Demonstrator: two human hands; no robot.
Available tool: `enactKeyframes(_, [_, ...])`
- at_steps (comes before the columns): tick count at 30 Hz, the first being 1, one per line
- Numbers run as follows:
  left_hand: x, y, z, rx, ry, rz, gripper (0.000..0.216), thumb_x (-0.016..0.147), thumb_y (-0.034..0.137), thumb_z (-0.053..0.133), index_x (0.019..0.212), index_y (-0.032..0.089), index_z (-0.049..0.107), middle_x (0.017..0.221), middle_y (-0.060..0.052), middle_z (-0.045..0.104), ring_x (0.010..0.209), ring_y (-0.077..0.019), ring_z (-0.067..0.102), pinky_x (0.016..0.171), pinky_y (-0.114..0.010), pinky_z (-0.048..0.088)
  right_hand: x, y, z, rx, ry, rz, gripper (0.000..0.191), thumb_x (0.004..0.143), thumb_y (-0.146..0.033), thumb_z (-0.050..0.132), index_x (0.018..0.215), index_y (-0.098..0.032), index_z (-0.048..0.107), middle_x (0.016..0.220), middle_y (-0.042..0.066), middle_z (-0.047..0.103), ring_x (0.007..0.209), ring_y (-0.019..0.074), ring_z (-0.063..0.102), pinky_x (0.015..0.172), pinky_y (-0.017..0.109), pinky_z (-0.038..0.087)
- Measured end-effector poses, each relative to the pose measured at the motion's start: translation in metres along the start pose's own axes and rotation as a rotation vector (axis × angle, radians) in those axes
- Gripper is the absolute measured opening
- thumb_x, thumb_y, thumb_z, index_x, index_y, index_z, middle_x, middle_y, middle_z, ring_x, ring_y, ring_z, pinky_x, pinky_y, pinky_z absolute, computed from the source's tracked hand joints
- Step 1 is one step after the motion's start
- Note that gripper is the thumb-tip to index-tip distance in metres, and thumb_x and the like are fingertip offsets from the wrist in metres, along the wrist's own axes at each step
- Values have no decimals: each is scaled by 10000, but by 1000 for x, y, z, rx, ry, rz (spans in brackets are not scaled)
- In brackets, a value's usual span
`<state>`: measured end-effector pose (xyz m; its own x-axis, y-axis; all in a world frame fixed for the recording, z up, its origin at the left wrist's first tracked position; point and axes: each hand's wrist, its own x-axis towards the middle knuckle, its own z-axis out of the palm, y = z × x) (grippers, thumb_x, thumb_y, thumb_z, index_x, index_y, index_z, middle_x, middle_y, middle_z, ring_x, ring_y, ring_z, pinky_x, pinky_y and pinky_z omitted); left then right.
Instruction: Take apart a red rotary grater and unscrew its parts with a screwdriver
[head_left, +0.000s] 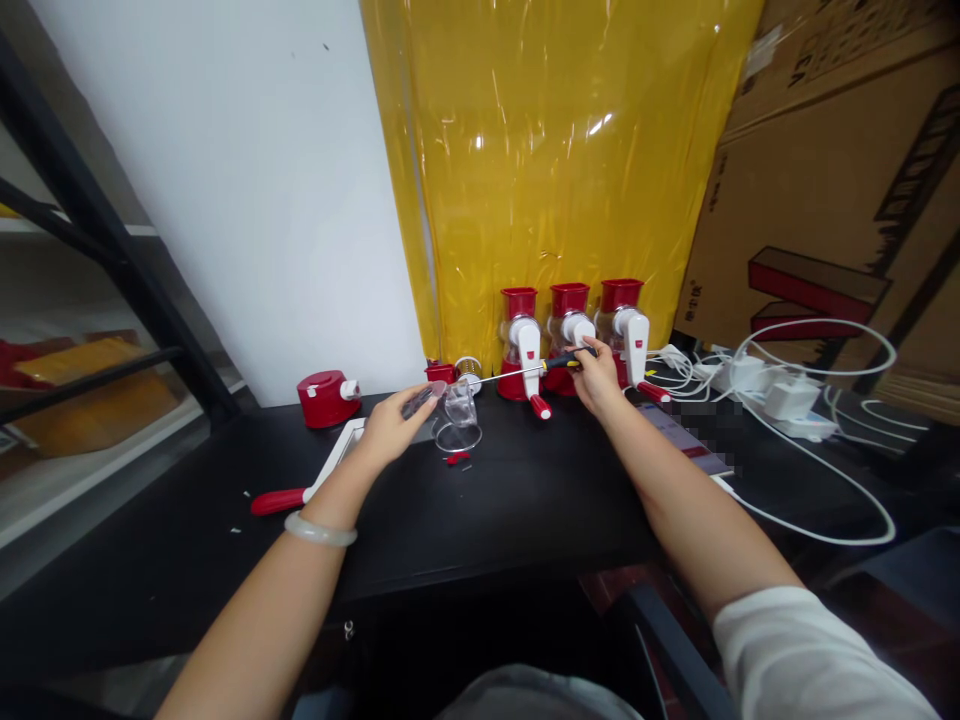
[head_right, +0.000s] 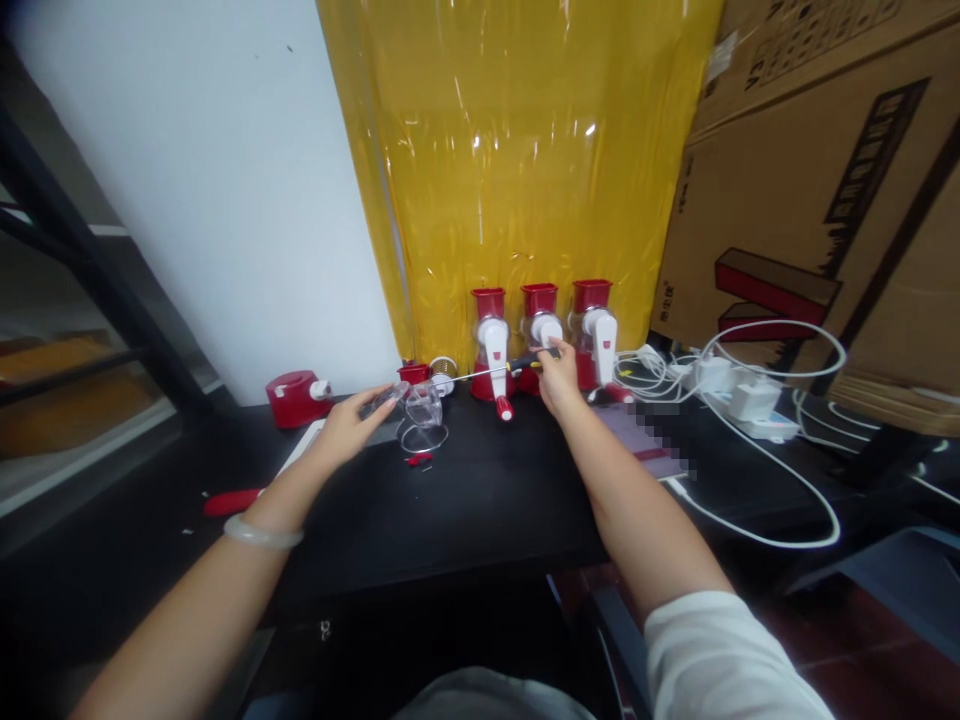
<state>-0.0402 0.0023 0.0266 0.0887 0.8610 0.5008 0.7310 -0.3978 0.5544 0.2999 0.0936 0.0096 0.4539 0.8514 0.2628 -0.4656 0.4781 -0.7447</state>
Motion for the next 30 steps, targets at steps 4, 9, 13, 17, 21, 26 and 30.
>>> enactKeyframes(4, [0,-1,1,12,2,6,565,881,591,568,1270,202,697,1298,-98,706,1226,-302,638,1083,-431,467,0,-1,0,32,5,12,419,611,-146,624,1000,-259,514,830,-27,657,806,137,646,655,239,517])
enactKeyframes(9, [1,-2,1,10,8,11,573,882,604,565,1270,203,697,1303,-103,702,1230,-307,636,1084,-440,470,1,-1,0,52,-9,-3,402,619,-163,635,987,-267,511,818,-47,627,762,129,639,688,275,538])
enactKeyframes(13, [1,-3,1,14,6,17,577,884,612,560,1274,211,696,1305,-101,701,1238,-309,631,1092,-447,463,2,1,-1,74,-32,-19,416,614,-168,646,991,-266,499,820,-50,610,762,133,655,755,327,564])
enactKeyframes(17, [1,-3,0,21,7,19,576,885,613,558,1273,211,697,1306,-103,700,1241,-308,630,1096,-444,461,2,0,-3,91,-73,-22,434,603,-158,664,988,-257,490,825,-38,607,809,154,684,811,369,571])
enactKeyframes(21, [1,-2,0,18,3,12,580,882,613,563,1277,210,694,1314,-102,696,1248,-309,625,1100,-447,456,-1,-3,-3,118,-94,-1,411,604,-155,632,977,-254,493,779,-46,621,817,167,700,818,379,571])
enactKeyframes(26, [1,-3,1,-3,6,14,591,878,618,569,1276,200,693,1312,-104,697,1248,-300,625,1106,-431,451,-3,-4,-1,38,-69,-22,411,635,-215,670,1003,-261,494,782,-58,635,794,147,679,763,330,562])
enactKeyframes(30, [1,-5,1,-9,4,16,591,879,618,570,1278,199,691,1313,-105,696,1248,-301,625,1107,-437,450,-1,-1,-3,-83,-27,-91,459,637,-304,739,1035,-262,514,857,-51,636,819,143,667,729,304,554])
